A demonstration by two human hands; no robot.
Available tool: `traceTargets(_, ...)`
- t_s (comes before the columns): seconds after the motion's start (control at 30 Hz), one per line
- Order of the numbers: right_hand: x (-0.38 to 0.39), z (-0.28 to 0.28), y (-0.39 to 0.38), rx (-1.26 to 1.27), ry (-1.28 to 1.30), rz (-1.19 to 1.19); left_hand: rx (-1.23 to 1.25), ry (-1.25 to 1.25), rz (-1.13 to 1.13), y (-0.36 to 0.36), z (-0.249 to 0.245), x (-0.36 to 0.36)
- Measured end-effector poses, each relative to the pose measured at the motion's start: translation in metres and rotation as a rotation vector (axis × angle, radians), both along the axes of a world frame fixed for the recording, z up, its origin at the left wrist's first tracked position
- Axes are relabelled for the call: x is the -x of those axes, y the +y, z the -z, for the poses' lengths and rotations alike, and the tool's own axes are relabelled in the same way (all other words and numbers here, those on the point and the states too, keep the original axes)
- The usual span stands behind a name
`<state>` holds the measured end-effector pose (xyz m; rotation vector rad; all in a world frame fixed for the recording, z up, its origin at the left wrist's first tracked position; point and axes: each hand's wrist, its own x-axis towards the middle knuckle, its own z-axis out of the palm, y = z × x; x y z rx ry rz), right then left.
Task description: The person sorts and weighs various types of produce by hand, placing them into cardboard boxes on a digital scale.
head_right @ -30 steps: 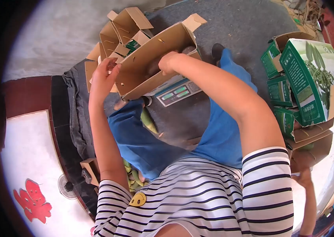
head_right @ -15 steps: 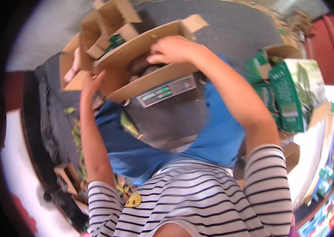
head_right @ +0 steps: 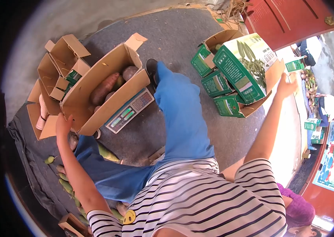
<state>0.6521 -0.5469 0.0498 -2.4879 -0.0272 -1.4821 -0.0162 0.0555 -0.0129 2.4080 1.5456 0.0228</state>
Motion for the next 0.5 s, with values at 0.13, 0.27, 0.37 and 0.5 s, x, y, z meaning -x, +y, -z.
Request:
traceTargets(0.13, 0.030, 0.018, -0.009, -1.284, 1.262, -0.676, -0.083, 0.058, -0.066, 0.005, 0.018, -0.007)
traceTargets(0.27, 0.028, 0.043, 0.030, -1.499, 0.951, -0.802, -0.048, 0.017, -0.141, 0.011, 0.038, 0.001)
traceTargets(0.37, 0.046, -0.003, 0.088, -1.112, 0.833, -0.913, -0.023, 0.088, -0.194, 0.005, 0.025, -0.007)
traceTargets(0.5, 0.102, -0.063, 0.201, -0.770, 0.640, -1.162, -0.217, 0.125, -0.216, -0.009, -0.009, -0.034)
